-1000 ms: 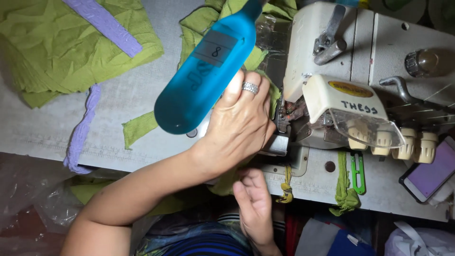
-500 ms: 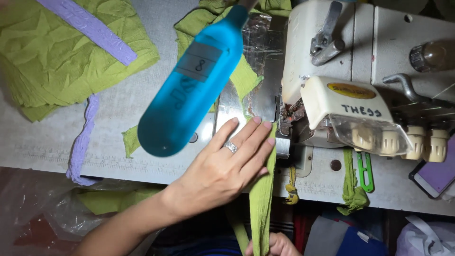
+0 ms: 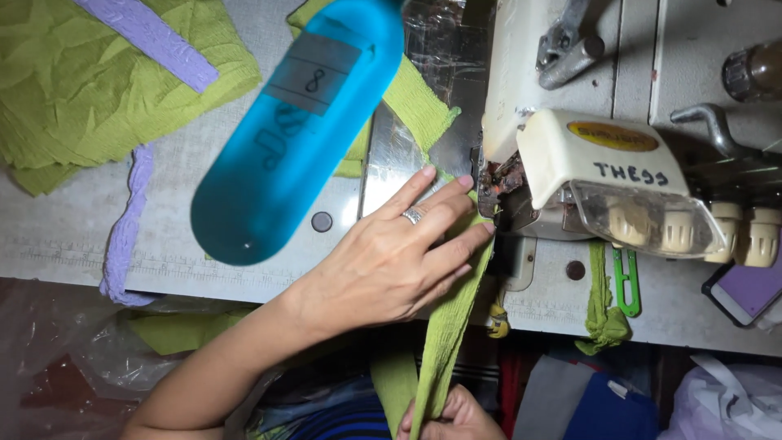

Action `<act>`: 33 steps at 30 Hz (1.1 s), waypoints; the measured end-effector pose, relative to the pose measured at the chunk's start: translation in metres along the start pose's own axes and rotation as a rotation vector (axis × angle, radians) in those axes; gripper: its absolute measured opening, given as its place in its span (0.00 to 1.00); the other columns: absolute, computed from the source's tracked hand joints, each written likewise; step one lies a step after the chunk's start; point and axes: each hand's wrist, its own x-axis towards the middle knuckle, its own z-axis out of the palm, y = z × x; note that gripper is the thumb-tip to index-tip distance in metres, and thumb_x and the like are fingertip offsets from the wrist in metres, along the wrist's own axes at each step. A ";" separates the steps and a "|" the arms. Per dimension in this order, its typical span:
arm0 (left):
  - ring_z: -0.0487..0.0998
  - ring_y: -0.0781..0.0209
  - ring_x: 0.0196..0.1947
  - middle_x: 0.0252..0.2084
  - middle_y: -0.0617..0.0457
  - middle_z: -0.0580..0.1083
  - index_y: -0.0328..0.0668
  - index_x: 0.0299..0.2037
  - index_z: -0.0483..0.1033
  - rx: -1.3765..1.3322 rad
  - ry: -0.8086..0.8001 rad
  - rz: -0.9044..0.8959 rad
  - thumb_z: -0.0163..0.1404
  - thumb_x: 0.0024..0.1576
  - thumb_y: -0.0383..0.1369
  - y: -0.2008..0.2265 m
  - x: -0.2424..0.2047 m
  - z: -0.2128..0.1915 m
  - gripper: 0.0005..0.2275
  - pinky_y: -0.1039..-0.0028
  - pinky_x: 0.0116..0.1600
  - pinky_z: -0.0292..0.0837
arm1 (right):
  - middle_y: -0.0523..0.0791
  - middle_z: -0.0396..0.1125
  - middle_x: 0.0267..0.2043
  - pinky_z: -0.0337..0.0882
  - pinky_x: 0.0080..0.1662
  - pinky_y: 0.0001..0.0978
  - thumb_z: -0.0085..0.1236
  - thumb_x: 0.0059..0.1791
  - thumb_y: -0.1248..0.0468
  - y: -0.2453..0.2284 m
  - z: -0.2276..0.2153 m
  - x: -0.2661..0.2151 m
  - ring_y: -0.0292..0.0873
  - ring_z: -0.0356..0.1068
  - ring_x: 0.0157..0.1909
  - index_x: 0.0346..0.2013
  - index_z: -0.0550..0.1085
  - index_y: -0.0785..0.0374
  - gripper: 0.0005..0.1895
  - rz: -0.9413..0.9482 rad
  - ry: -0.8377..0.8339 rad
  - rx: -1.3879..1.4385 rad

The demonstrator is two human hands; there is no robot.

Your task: Folding long strips of green fabric lengthwise on a sewing workstation

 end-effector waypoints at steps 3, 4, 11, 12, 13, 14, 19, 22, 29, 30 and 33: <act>0.68 0.38 0.61 0.51 0.35 0.69 0.30 0.55 0.68 0.062 -0.008 0.017 0.44 0.63 0.31 0.001 -0.002 0.002 0.14 0.49 0.69 0.55 | 0.55 0.74 0.37 0.73 0.46 0.38 0.59 0.46 0.67 0.009 0.010 0.004 0.50 0.75 0.39 0.38 0.76 0.72 0.10 -0.053 0.050 0.123; 0.68 0.38 0.62 0.51 0.36 0.69 0.30 0.56 0.68 0.118 -0.016 0.030 0.43 0.63 0.30 0.001 -0.002 0.002 0.14 0.49 0.69 0.54 | 0.57 0.74 0.39 0.76 0.49 0.44 0.55 0.48 0.69 0.015 0.009 0.006 0.55 0.76 0.41 0.41 0.75 0.73 0.10 -0.109 0.050 0.148; 0.58 0.37 0.69 0.67 0.38 0.61 0.45 0.67 0.57 0.366 -0.149 -0.136 0.48 0.65 0.40 0.056 -0.043 0.001 0.22 0.36 0.63 0.52 | 0.58 0.75 0.33 0.73 0.46 0.45 0.57 0.46 0.64 0.067 0.005 0.008 0.54 0.76 0.37 0.35 0.76 0.74 0.13 -0.218 0.321 0.207; 0.67 0.43 0.53 0.53 0.41 0.67 0.39 0.56 0.66 0.195 0.016 -0.182 0.45 0.63 0.35 0.066 -0.057 0.002 0.13 0.49 0.54 0.57 | 0.57 0.74 0.38 0.70 0.51 0.44 0.56 0.46 0.67 0.086 -0.005 0.010 0.51 0.74 0.42 0.35 0.76 0.72 0.08 -0.306 0.360 0.268; 0.76 0.49 0.38 0.40 0.44 0.74 0.33 0.45 0.75 0.025 0.182 -0.226 0.42 0.62 0.30 0.076 -0.071 0.002 0.10 0.62 0.45 0.63 | 0.56 0.74 0.43 0.67 0.56 0.43 0.56 0.46 0.71 0.105 -0.014 0.011 0.48 0.72 0.47 0.36 0.75 0.69 0.05 -0.395 0.400 0.328; 0.76 0.49 0.38 0.40 0.44 0.74 0.33 0.45 0.75 0.024 0.178 -0.232 0.42 0.62 0.30 0.084 -0.091 0.013 0.10 0.62 0.45 0.63 | 0.56 0.74 0.43 0.67 0.56 0.43 0.56 0.46 0.71 0.096 -0.005 0.009 0.48 0.72 0.47 0.36 0.75 0.69 0.05 -0.388 0.401 0.331; 0.76 0.66 0.54 0.55 0.55 0.76 0.51 0.56 0.73 -0.805 -0.201 -1.048 0.49 0.55 0.42 0.106 -0.202 0.083 0.19 0.77 0.57 0.66 | 0.54 0.75 0.43 0.73 0.54 0.35 0.53 0.49 0.66 0.087 0.020 0.008 0.47 0.76 0.45 0.52 0.68 0.71 0.19 -0.348 0.329 -0.150; 0.72 0.70 0.23 0.25 0.56 0.71 0.37 0.58 0.70 -1.332 -0.160 -0.882 0.46 0.61 0.35 0.119 -0.215 0.108 0.17 0.80 0.33 0.72 | 0.51 0.75 0.41 0.75 0.51 0.31 0.56 0.48 0.66 0.093 0.023 -0.001 0.43 0.76 0.43 0.44 0.73 0.68 0.12 -0.403 0.318 -0.338; 0.65 0.77 0.26 0.20 0.64 0.71 0.42 0.31 0.77 -1.315 0.025 -0.547 0.54 0.57 0.30 0.141 -0.121 0.051 0.04 0.84 0.32 0.66 | 0.55 0.76 0.34 0.74 0.44 0.41 0.72 0.35 0.71 0.087 0.050 -0.021 0.43 0.74 0.38 0.37 0.78 0.73 0.17 -0.475 0.585 -0.443; 0.64 0.79 0.25 0.19 0.64 0.71 0.43 0.30 0.76 -1.228 0.029 -0.473 0.54 0.57 0.32 0.144 -0.106 0.036 0.05 0.83 0.32 0.66 | 0.53 0.74 0.38 0.71 0.50 0.42 0.71 0.36 0.71 0.082 0.044 -0.020 0.43 0.72 0.42 0.43 0.75 0.72 0.22 -0.601 0.641 -0.540; 0.60 0.79 0.23 0.16 0.63 0.67 0.45 0.25 0.71 -1.022 0.061 -0.288 0.53 0.57 0.33 0.153 -0.062 -0.009 0.09 0.83 0.30 0.64 | 0.54 0.70 0.48 0.67 0.57 0.45 0.68 0.38 0.71 0.060 0.030 -0.012 0.46 0.68 0.52 0.53 0.67 0.71 0.31 -0.862 0.736 -0.724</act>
